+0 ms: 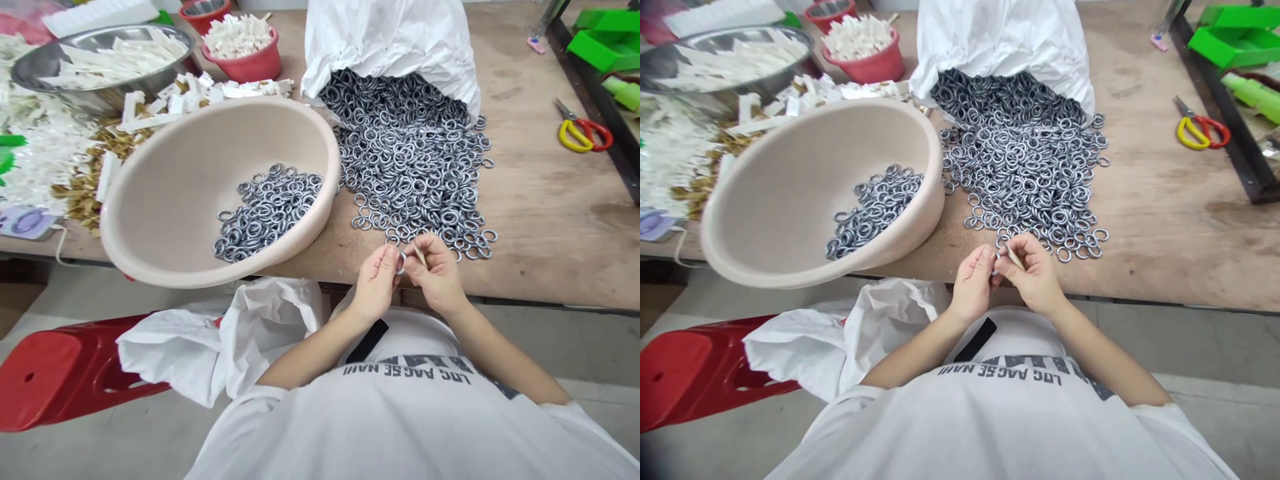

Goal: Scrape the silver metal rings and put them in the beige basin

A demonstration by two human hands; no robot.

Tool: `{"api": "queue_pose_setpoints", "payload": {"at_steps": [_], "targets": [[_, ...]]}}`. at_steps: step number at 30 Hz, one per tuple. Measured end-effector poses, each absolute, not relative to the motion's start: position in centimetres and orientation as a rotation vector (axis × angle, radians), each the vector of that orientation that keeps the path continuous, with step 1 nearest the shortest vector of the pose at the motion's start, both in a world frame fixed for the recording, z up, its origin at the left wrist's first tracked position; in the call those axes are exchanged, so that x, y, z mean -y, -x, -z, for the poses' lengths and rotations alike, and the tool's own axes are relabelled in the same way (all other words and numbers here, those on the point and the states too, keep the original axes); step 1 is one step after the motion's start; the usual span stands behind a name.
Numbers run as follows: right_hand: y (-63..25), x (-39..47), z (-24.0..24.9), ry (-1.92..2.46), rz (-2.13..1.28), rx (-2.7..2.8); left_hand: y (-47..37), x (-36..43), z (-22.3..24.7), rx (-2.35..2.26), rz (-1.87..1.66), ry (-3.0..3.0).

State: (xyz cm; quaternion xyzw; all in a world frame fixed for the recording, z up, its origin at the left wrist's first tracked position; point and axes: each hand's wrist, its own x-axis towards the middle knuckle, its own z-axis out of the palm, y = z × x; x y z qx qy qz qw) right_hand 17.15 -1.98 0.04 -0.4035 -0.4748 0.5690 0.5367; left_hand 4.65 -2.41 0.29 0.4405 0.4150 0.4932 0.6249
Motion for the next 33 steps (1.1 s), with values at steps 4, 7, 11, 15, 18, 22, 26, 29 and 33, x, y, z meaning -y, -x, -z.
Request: {"api": "queue_pose_setpoints", "payload": {"at_steps": [4, 7, 11, 15, 18, 22, 26, 29, 33], "targets": [[-17.5, 1.6, -0.1, 1.012, -1.286, 1.161, -4.6, 2.7, -0.4, -0.861, -1.069, -1.025], [-18.1, 2.1, -0.7, 1.065, -1.055, 1.366, -4.6, 2.6, -0.7, -0.841, -1.096, -0.866], [-18.6, 3.1, -1.2, 1.092, -0.577, 1.810, -4.7, 2.3, -1.2, -0.892, -1.165, -0.673], [-18.3, 3.5, -1.2, 1.143, -0.342, 1.962, -4.8, 2.4, -1.3, -0.933, -1.215, -0.589], [-18.2, 3.4, -1.0, 1.169, -0.285, 1.995, -4.9, 2.5, -1.4, -0.928, -1.222, -0.569], [-18.3, 3.4, -1.1, 1.172, -0.259, 2.008, -5.0, 2.6, -1.7, -0.915, -1.211, -0.548], [-18.0, 3.7, -1.2, 1.158, -0.365, 1.995, -4.9, 2.3, -1.7, -0.900, -1.177, -0.553], [-18.0, 3.5, -0.8, 1.180, -0.493, 1.946, -4.7, 2.3, -1.4, -0.904, -1.154, -0.556], [-19.4, 1.8, 0.3, 1.402, -0.612, 1.686, -4.3, 3.0, -0.8, -0.798, -1.067, -0.682]]}}
